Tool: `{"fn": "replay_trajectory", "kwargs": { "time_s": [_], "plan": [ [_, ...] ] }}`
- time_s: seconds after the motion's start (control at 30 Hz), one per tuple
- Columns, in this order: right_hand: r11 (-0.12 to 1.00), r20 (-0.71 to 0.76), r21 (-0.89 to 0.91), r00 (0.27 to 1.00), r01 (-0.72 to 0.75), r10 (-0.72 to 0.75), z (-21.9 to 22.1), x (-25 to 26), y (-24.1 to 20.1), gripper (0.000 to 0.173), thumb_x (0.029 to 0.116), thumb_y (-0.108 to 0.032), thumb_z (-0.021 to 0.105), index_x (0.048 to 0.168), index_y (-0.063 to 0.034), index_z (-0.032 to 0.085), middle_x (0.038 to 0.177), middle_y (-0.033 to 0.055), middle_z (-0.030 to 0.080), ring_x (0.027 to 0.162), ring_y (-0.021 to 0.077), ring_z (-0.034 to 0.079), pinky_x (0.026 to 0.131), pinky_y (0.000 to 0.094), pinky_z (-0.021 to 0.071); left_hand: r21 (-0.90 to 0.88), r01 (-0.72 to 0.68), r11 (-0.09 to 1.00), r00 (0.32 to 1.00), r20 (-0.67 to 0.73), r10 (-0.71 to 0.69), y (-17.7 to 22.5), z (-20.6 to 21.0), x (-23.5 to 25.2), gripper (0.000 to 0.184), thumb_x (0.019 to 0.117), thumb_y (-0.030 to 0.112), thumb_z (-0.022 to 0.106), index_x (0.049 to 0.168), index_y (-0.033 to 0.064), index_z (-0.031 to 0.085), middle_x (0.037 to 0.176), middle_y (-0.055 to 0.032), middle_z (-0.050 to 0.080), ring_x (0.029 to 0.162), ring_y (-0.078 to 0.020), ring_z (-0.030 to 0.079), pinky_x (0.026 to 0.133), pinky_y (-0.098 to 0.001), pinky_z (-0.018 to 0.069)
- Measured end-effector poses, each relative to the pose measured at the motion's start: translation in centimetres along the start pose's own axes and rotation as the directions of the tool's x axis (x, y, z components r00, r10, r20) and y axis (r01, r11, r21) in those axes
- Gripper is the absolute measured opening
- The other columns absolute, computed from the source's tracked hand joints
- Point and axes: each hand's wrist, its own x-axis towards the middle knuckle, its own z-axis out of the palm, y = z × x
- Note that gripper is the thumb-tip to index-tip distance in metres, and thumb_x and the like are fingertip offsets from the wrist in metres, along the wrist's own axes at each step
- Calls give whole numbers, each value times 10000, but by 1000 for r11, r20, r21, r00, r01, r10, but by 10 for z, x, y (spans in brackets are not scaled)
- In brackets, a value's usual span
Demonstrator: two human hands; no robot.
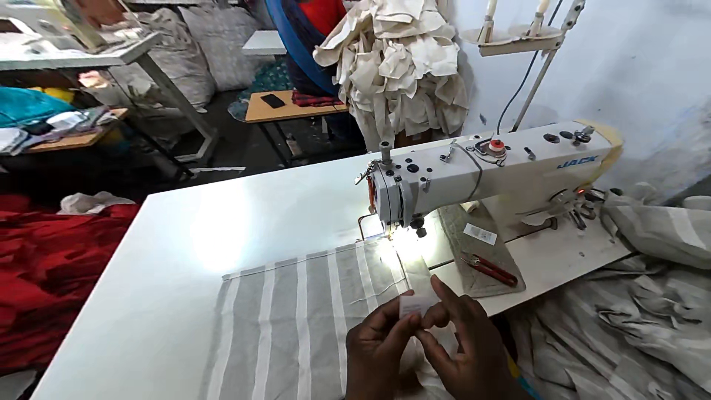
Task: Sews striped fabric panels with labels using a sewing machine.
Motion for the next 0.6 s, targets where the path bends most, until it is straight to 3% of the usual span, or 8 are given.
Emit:
{"fn": "replay_trajectory", "kwargs": {
  "time_s": [0.1, 0.13, 0.17, 0.23, 0.37, 0.47, 0.53, 0.6],
  "plan": [
    [964, 35, 223, 989, -147, 142, -8, 9, 6, 585, 909, -313, 770, 1402, -67, 575, 986, -9, 713, 865, 64, 666, 746, 222, 581, 166, -131, 977, 990, -20, 137, 0, -9, -3, 552, 867, 4, 752, 1376, -93, 561, 923, -40, 752, 749, -109, 715, 718, -268, 632],
    [931, 98, 281, 972, -234, 215, -11, 14, 8, 643, 896, -347, 782, 1433, -81, 549, 1043, -12, 706, 905, 62, 678, 732, 214, 592, 237, -194, 952, 981, 15, 196, 1, -12, -3, 627, 869, 23, 762, 1424, -105, 499, 980, -42, 778, 796, -105, 738, 741, -255, 632],
    [878, 198, 340, 939, -336, 283, -14, 20, 8, 718, 877, -365, 800, 1473, -93, 508, 1093, -22, 702, 945, 67, 687, 730, 220, 601, 295, -248, 923, 969, 57, 242, 3, -12, -3, 670, 871, 15, 756, 1446, -126, 442, 1026, -43, 787, 844, -104, 756, 766, -249, 638],
    [767, 354, 445, 877, -463, 324, -16, 29, 5, 801, 852, -309, 836, 1515, -86, 444, 1065, -18, 721, 905, 87, 713, 696, 240, 619, 404, -329, 854, 944, 116, 309, 6, -11, -3, 684, 866, 2, 746, 1445, -159, 418, 1027, -32, 782, 842, -66, 749, 767, -221, 637],
    [782, 321, 502, 919, -370, 229, -5, 29, 2, 725, 883, -215, 805, 1499, -48, 461, 877, -20, 703, 748, 48, 667, 702, 198, 578, 504, -393, 769, 919, 183, 350, 9, -13, -2, 701, 858, 43, 761, 1449, -139, 432, 1000, -12, 778, 821, -35, 737, 759, -199, 631],
    [698, 281, 606, 923, -382, 262, -5, 32, 0, 679, 870, -115, 805, 1476, -59, 504, 825, -3, 689, 707, 51, 649, 669, 181, 562, 365, -266, 892, 962, 155, 223, 16, -16, -4, 640, 880, 115, 773, 1407, -114, 491, 1014, -30, 757, 819, -79, 741, 756, -242, 648],
    [597, 293, 682, 905, -423, 307, -7, 34, -1, 743, 848, -66, 818, 1506, -62, 474, 832, 25, 699, 724, 80, 669, 693, 212, 584, 153, -48, 987, 994, 104, 32, 24, -17, -5, 408, 916, 163, 755, 1261, -32, 658, 1016, -65, 766, 836, -145, 753, 774, -303, 651],
    [522, 309, 730, 894, -441, 324, -8, 35, -3, 837, 835, -25, 817, 1558, -62, 396, 860, 45, 707, 766, 101, 687, 746, 241, 602, 17, 69, 997, 993, 97, -70, 25, -19, -3, 291, 920, 216, 754, 1133, 19, 746, 984, -87, 776, 830, -170, 764, 773, -322, 653]
  ]
}}
